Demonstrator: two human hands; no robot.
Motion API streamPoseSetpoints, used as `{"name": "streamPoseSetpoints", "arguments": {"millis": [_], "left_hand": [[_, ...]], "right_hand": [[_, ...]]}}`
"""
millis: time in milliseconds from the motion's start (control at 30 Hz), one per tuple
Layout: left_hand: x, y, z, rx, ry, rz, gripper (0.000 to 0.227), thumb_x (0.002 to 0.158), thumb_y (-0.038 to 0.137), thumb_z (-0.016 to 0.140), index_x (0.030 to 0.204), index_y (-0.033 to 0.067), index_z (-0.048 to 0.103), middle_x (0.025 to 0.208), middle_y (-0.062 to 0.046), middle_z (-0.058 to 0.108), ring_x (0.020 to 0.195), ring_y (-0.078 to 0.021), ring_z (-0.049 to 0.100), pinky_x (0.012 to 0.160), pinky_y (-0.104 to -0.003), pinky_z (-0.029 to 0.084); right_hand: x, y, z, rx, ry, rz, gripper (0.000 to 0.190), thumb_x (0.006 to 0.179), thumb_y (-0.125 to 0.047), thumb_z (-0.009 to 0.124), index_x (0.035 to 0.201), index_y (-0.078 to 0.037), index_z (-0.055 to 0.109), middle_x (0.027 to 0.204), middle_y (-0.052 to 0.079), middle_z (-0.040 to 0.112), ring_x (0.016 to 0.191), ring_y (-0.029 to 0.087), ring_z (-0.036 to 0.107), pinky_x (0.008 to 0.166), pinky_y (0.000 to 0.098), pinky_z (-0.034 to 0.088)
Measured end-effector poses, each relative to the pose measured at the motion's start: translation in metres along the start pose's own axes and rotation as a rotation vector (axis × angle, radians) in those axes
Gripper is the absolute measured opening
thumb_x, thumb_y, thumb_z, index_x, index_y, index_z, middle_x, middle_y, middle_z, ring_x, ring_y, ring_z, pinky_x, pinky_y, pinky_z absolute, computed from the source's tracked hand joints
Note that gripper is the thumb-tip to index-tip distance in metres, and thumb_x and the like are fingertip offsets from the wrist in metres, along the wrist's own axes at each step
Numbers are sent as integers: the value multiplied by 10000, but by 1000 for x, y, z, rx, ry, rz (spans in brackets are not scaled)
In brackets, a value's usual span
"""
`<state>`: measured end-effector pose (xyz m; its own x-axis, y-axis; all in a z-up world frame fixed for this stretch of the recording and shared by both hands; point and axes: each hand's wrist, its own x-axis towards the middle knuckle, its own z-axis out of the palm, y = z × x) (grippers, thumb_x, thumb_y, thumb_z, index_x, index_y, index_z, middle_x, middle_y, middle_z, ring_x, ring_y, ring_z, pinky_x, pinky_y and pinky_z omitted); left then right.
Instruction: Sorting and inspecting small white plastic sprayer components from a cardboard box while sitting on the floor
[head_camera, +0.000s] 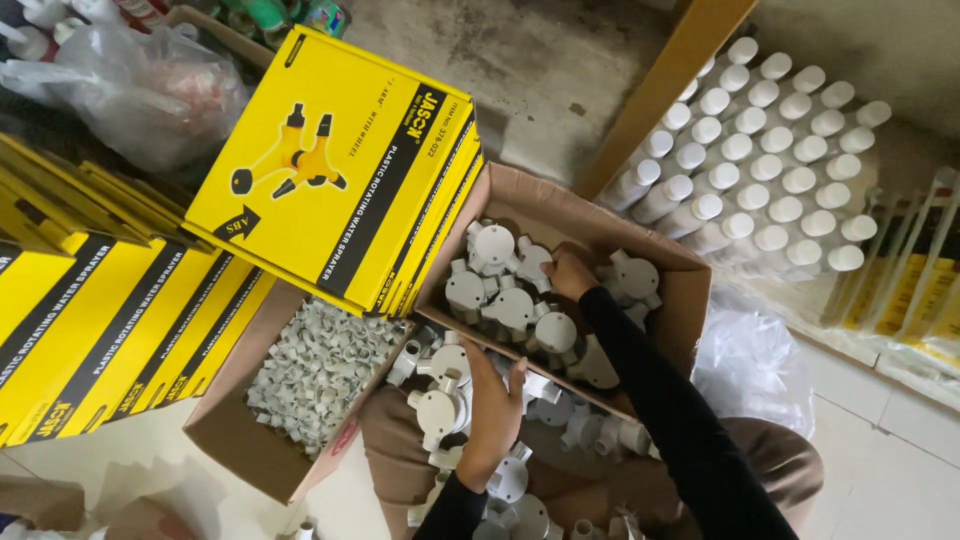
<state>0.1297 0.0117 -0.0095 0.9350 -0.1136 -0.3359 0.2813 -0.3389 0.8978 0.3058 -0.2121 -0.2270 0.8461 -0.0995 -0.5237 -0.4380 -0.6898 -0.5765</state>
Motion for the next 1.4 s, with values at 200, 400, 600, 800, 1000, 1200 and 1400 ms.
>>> {"name": "streamPoseSetpoints", "arguments": {"millis": [200, 400, 600, 800, 1000, 1200, 1400], "left_hand": [[1, -5, 1, 2, 0, -4, 961, 1024, 347, 526, 1552, -53, -170, 1671, -260, -165, 1567, -381, -96, 1262, -421, 70], [-3, 3, -3, 4, -31, -41, 973, 1026, 393, 505, 1547, -52, -186, 1663, -249, -212, 1568, -359, -126, 1264, -402, 40], [-10, 16, -11, -14, -70, -33, 961, 1025, 389, 488, 1547, 5, -221, 1658, -189, -267, 1567, -360, -126, 1275, -439, 106], [-30, 17, -7, 110, 100, 151, 917, 1023, 155, 602, 1569, -148, -68, 1587, -460, 34, 1488, -567, 88, 1199, -615, 143], [-76, -16, 26, -19, 293, 363, 547, 1017, 51, 563, 1516, -21, 353, 1458, -257, 435, 1354, -410, 476, 1049, -438, 498], [-83, -129, 102, 406, -13, 386, 413, 951, 222, 617, 1284, -16, 564, 1110, -241, 612, 976, -473, 680, 755, -482, 596], [-60, -172, 146, 467, -174, 197, 462, 954, 286, 657, 1182, -92, 522, 1098, -283, 573, 940, -548, 672, 670, -547, 590]], "right_hand": [[0, 4, 6, 121, 195, -364, 557, 707, -236, 890, 1210, -110, 686, 1181, 122, 594, 1157, 293, 562, 980, 400, 434], [-18, -4, 14, -124, 44, -309, 529, 808, -382, 811, 1151, -54, 577, 1173, 226, 557, 1150, 404, 544, 964, 462, 461], [-49, -45, -28, -23, -67, -80, 488, 996, -455, 568, 1268, -65, 677, 1382, 160, 629, 1247, 395, 595, 1059, 467, 429], [-141, -79, -90, -56, -1, -173, 474, 1023, -438, 538, 1427, -195, 585, 1372, 138, 666, 1302, 346, 597, 1085, 494, 480], [-341, -114, -146, 112, -223, -200, 471, 1091, -378, 470, 1336, -13, 639, 1175, 293, 715, 1111, 462, 689, 936, 568, 558], [-363, 15, -72, -179, -273, -237, 327, 1066, -214, 498, 1184, 15, 698, 996, 250, 752, 907, 387, 752, 767, 495, 592], [-359, 76, 6, -189, -342, -65, 482, 1107, -335, 446, 1490, -43, 471, 1354, 229, 634, 1170, 344, 687, 930, 450, 595]]}}
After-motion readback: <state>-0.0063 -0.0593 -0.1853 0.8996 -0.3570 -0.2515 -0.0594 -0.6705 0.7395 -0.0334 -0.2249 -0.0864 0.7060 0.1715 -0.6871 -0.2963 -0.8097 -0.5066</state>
